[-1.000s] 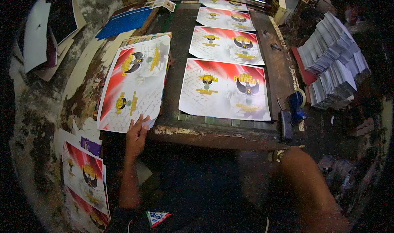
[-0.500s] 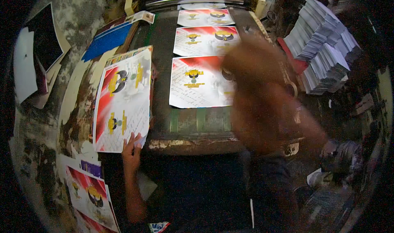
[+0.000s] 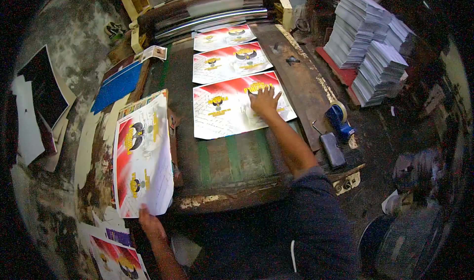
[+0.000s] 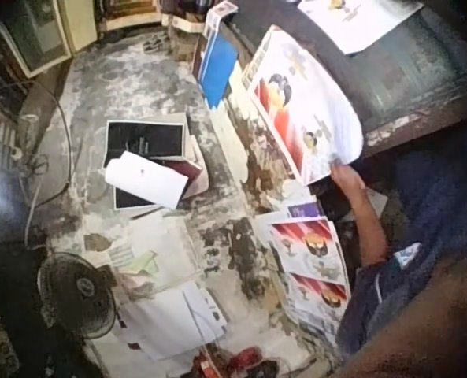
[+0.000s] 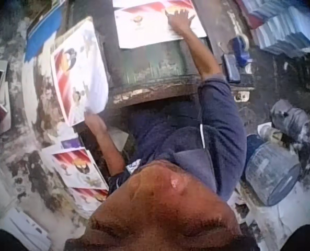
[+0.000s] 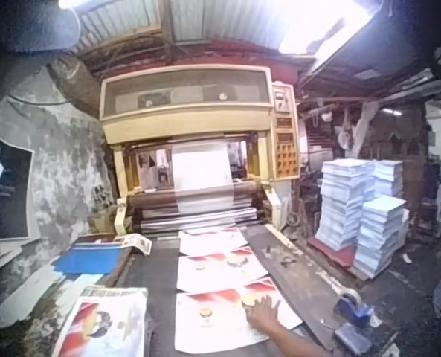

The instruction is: The person organizes and feeds printed sheets into a laminating machine by hand.

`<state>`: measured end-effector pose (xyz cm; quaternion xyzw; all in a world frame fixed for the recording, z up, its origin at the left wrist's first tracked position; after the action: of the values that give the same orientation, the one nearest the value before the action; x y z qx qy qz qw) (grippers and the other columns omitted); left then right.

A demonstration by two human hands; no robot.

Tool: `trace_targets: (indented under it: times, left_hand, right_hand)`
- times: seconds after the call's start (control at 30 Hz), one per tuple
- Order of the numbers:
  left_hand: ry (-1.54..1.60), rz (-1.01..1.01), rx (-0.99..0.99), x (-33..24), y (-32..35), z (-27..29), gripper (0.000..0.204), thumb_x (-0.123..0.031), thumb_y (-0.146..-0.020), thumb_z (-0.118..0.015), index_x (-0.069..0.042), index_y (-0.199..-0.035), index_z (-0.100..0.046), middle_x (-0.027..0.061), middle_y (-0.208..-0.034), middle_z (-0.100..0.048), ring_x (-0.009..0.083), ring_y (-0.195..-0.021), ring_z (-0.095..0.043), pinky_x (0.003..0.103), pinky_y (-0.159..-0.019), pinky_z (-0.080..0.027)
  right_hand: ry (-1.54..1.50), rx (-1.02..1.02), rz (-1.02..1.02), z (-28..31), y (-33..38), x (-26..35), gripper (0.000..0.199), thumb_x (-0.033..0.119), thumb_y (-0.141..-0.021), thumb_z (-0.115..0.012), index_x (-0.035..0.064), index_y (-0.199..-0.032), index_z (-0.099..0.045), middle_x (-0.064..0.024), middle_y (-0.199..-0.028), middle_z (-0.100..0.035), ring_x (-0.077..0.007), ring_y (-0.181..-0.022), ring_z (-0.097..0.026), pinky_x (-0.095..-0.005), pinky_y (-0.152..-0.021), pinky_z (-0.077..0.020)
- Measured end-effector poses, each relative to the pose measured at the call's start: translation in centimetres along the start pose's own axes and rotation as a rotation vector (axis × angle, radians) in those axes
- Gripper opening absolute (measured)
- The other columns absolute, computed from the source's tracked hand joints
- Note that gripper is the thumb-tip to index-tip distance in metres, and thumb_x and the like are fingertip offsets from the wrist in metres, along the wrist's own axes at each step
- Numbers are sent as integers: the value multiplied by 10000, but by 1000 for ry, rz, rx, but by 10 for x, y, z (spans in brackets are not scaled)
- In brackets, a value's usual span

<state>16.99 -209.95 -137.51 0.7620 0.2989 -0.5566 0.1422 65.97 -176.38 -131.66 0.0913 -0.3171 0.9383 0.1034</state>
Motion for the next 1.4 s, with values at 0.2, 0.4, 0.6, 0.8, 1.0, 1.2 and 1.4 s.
trace_targets:
  times: [0.2,0.4,0.6,0.8,1.0,1.2,1.4]
  left_hand:
    - [-627,-412,385,-49,37,-55,276,-237,-948,-516,-26,-1054,-658,135,-1107,-647,297,-1116,-562,438,-1080,-258]
    - [-1082,-748,857,-52,82,-106,297,-269,-840,-642,-118,-1095,-658,132,-1284,-545,367,-1334,-335,609,-1092,-49]
    - [-1113,-685,569,-68,51,-77,493,-304,-806,-687,-64,-1223,-579,141,-1411,-426,363,-1385,-238,520,-1125,-133]
    - [-859,-514,601,-54,32,-54,297,-208,-914,-563,-51,-1159,-624,110,-1258,-581,355,-1307,-393,501,-1104,-195]
    - [-660,-291,422,-51,18,-33,334,-235,-976,-463,20,-1124,-621,138,-1207,-610,277,-1189,-508,408,-1100,-241]
    - [-625,-393,341,-48,27,-42,306,-243,-963,-485,-7,-1009,-674,155,-1089,-663,208,-1045,-601,414,-1093,-249]
    - [-813,-595,873,-64,73,-83,246,-296,-911,-563,-108,-885,-720,45,-1084,-677,330,-1233,-493,588,-1101,-67]
  right_hand:
    - [-1170,936,79,11,132,74,560,496,-907,-475,53,-1239,-561,-162,-986,-666,-239,-894,-624,-363,-790,-478]
    - [-1668,1300,-204,57,271,99,414,374,-942,-486,-31,-954,-569,-132,-748,-646,-186,-621,-617,-273,-581,-496]
    - [-1917,1158,-793,36,340,88,305,266,-970,-445,2,-1120,-478,-124,-808,-639,-152,-572,-564,-391,-666,-538]
    - [-1983,1055,-974,29,359,82,288,294,-990,-393,43,-1120,-448,-170,-957,-652,-197,-671,-615,-434,-754,-540]
    - [-2019,1021,-1014,16,323,82,293,312,-993,-379,47,-1108,-427,-184,-1006,-641,-211,-729,-616,-453,-783,-536]
    - [-2097,991,-997,-10,296,73,377,360,-981,-384,24,-1149,-416,-189,-1039,-620,-228,-767,-610,-451,-791,-530]
    - [-2042,1110,-771,71,298,84,512,475,-930,-462,31,-1183,-428,-132,-980,-592,-192,-686,-571,-432,-671,-532]
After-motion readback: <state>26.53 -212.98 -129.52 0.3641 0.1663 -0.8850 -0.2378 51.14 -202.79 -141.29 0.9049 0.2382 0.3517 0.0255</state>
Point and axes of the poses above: each hand's wrist, its own y-axis away from the middle knuckle, its own z-axis out of the back of the hand, x = y × z, the point moved 7 cm from there along -y, towards the middle knuckle
